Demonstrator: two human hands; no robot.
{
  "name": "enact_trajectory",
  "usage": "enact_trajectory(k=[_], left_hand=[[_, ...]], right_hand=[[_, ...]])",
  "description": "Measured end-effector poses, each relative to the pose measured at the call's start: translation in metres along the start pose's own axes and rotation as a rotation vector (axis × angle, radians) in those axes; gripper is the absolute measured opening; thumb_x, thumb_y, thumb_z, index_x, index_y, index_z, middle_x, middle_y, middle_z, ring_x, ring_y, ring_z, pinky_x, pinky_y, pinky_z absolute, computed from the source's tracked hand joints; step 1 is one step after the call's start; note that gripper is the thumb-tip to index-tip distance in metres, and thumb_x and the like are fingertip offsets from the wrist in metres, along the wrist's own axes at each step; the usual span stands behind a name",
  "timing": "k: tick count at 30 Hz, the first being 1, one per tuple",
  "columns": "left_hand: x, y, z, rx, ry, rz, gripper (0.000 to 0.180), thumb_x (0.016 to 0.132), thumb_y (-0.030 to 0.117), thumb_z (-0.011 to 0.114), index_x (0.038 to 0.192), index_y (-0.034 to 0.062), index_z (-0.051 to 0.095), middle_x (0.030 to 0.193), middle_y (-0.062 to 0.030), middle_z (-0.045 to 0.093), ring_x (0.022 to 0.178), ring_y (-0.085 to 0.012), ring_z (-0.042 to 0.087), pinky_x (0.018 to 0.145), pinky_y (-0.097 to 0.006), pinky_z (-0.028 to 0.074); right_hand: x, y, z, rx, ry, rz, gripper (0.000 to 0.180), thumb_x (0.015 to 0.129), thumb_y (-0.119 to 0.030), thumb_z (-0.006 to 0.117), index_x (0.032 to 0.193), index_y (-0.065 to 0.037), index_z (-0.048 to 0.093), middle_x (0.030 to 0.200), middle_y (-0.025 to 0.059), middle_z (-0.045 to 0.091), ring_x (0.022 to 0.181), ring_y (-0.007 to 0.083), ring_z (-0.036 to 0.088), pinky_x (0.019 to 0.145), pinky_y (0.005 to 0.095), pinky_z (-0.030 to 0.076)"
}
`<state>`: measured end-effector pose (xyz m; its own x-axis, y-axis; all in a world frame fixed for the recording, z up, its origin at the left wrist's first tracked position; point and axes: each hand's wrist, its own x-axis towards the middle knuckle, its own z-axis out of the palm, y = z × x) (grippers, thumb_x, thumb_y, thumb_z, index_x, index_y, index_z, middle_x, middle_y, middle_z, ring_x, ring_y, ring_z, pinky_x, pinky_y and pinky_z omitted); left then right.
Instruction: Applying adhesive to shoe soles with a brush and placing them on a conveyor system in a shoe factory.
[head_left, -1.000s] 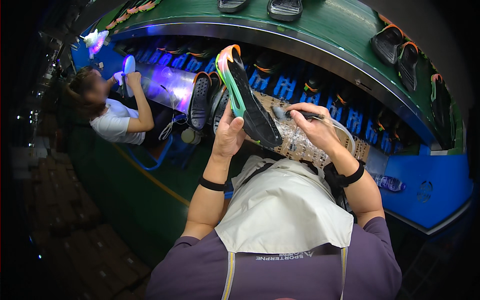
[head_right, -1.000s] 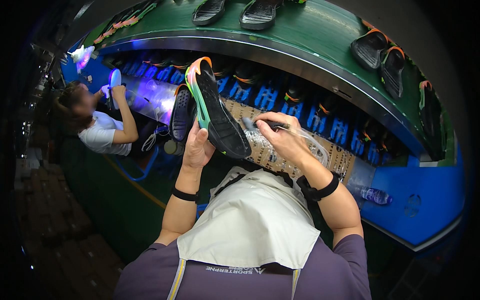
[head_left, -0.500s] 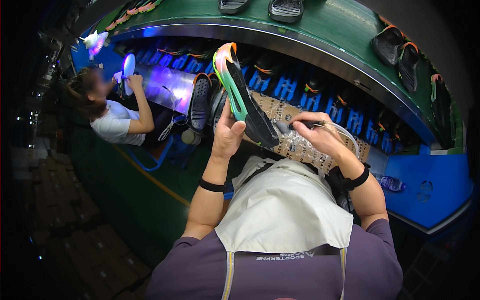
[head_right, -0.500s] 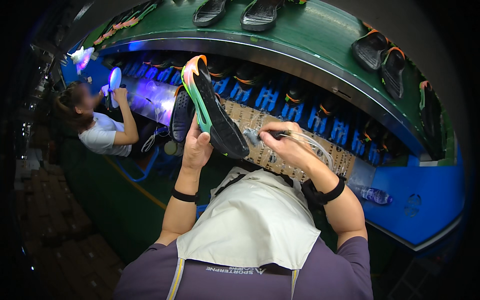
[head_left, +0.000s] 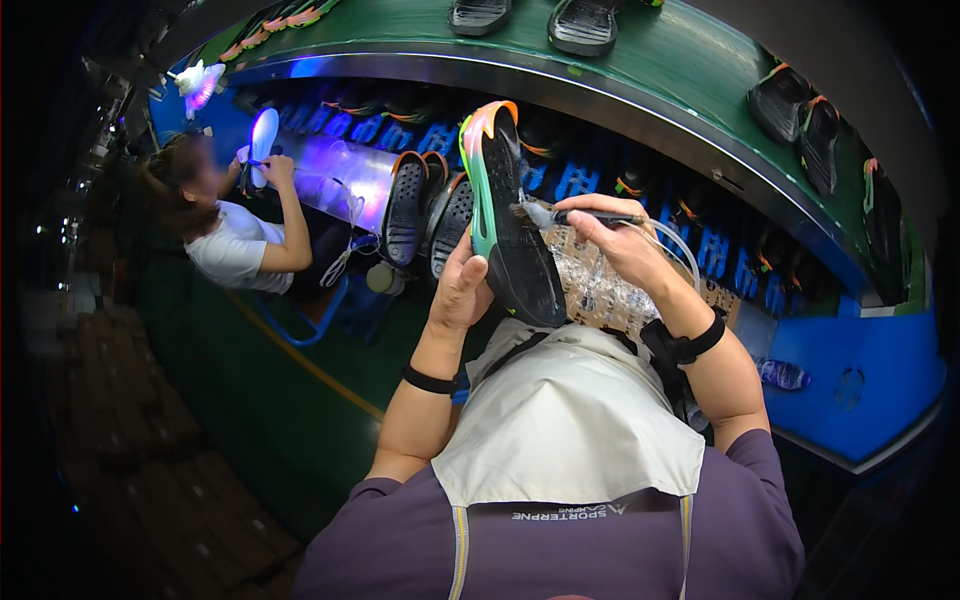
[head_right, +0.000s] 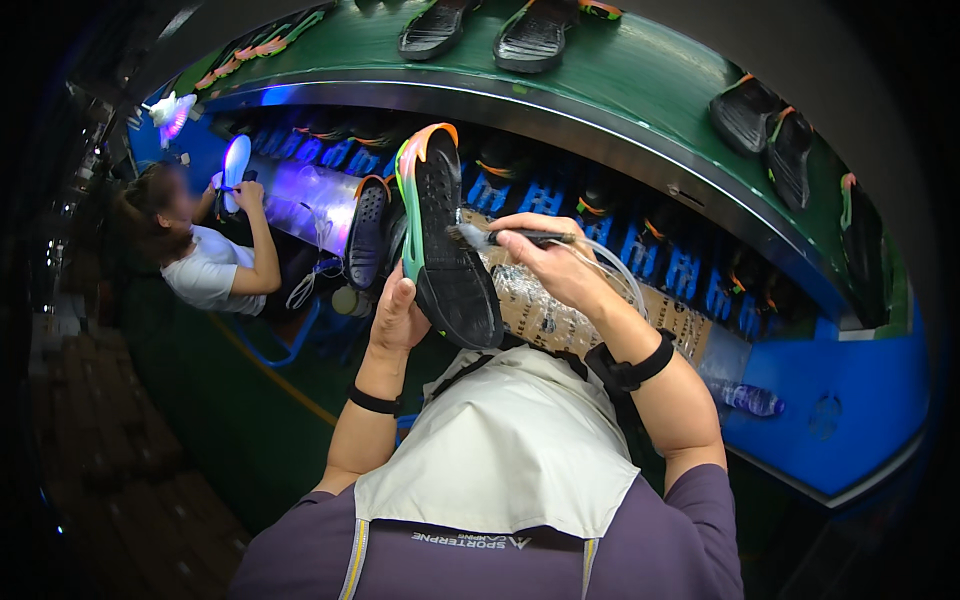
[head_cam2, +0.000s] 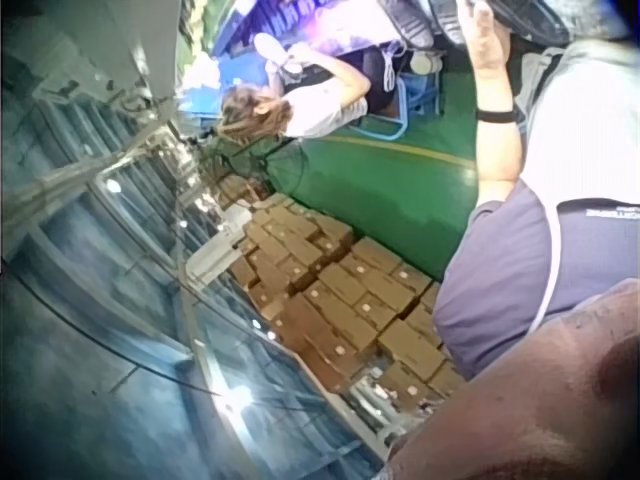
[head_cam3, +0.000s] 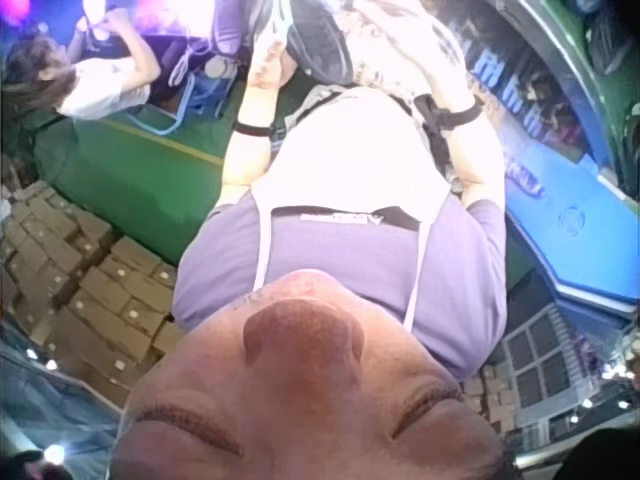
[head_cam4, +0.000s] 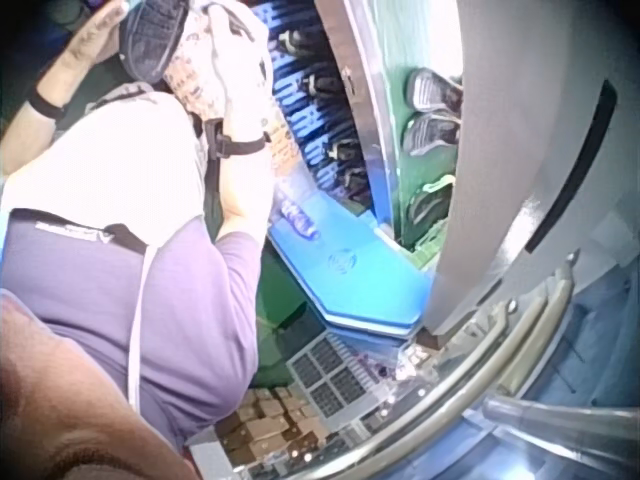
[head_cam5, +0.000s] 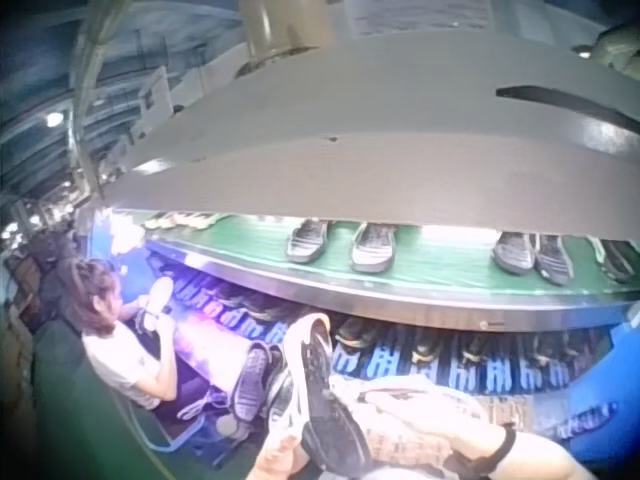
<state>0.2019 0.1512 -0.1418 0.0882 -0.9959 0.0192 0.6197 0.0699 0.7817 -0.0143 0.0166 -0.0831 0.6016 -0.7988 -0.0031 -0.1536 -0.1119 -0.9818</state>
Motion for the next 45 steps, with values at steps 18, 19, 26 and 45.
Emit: enact_trajectory(k=[18, 19, 26, 45], left_hand=[[0.005, 0.012, -0.037, -0.344, 0.009, -0.080, 0.090, 0.103, 0.068, 0.034, 0.156, -0.0042, 0.040, 0.144, -0.0268, 0.059, 0.127, -0.0377, 0.064, 0.112, -0.051, 0.050], [0.016, 0.032, -0.026, -0.363, -0.006, -0.069, 0.092, 0.102, 0.070, 0.036, 0.157, -0.0046, 0.039, 0.143, -0.0287, 0.059, 0.125, -0.0387, 0.065, 0.109, -0.051, 0.052], [0.187, 0.166, -0.057, -0.392, -0.698, 0.129, 0.099, 0.100, 0.076, 0.039, 0.159, -0.0041, 0.035, 0.149, -0.0338, 0.050, 0.132, -0.0516, 0.056, 0.110, -0.062, 0.049], [0.246, 0.155, -0.139, 1.016, 0.729, 0.505, 0.068, 0.088, 0.043, 0.077, 0.128, -0.0103, 0.068, 0.111, -0.0248, 0.076, 0.103, -0.0323, 0.074, 0.094, -0.039, 0.057]], right_hand=[[-0.040, -0.002, 0.009, 0.098, -0.016, -0.062, 0.029, 0.096, -0.010, 0.073, 0.124, -0.002, 0.075, 0.094, 0.0064, 0.071, 0.080, 0.0134, 0.064, 0.072, 0.0280, 0.050], [-0.042, 0.000, 0.005, 0.113, 0.061, -0.068, 0.029, 0.098, -0.010, 0.071, 0.124, 0.000, 0.074, 0.098, 0.0041, 0.071, 0.081, 0.0094, 0.062, 0.073, 0.0243, 0.050], [-0.062, 0.020, 0.004, 0.103, 0.172, -0.040, 0.032, 0.099, -0.017, 0.072, 0.126, 0.001, 0.073, 0.097, 0.0041, 0.072, 0.082, 0.0095, 0.063, 0.075, 0.0244, 0.050], [-0.073, 0.052, -0.006, 0.077, 0.278, 0.030, 0.034, 0.100, -0.019, 0.072, 0.127, 0.001, 0.073, 0.098, 0.0031, 0.070, 0.083, 0.0103, 0.062, 0.076, 0.0257, 0.050]])
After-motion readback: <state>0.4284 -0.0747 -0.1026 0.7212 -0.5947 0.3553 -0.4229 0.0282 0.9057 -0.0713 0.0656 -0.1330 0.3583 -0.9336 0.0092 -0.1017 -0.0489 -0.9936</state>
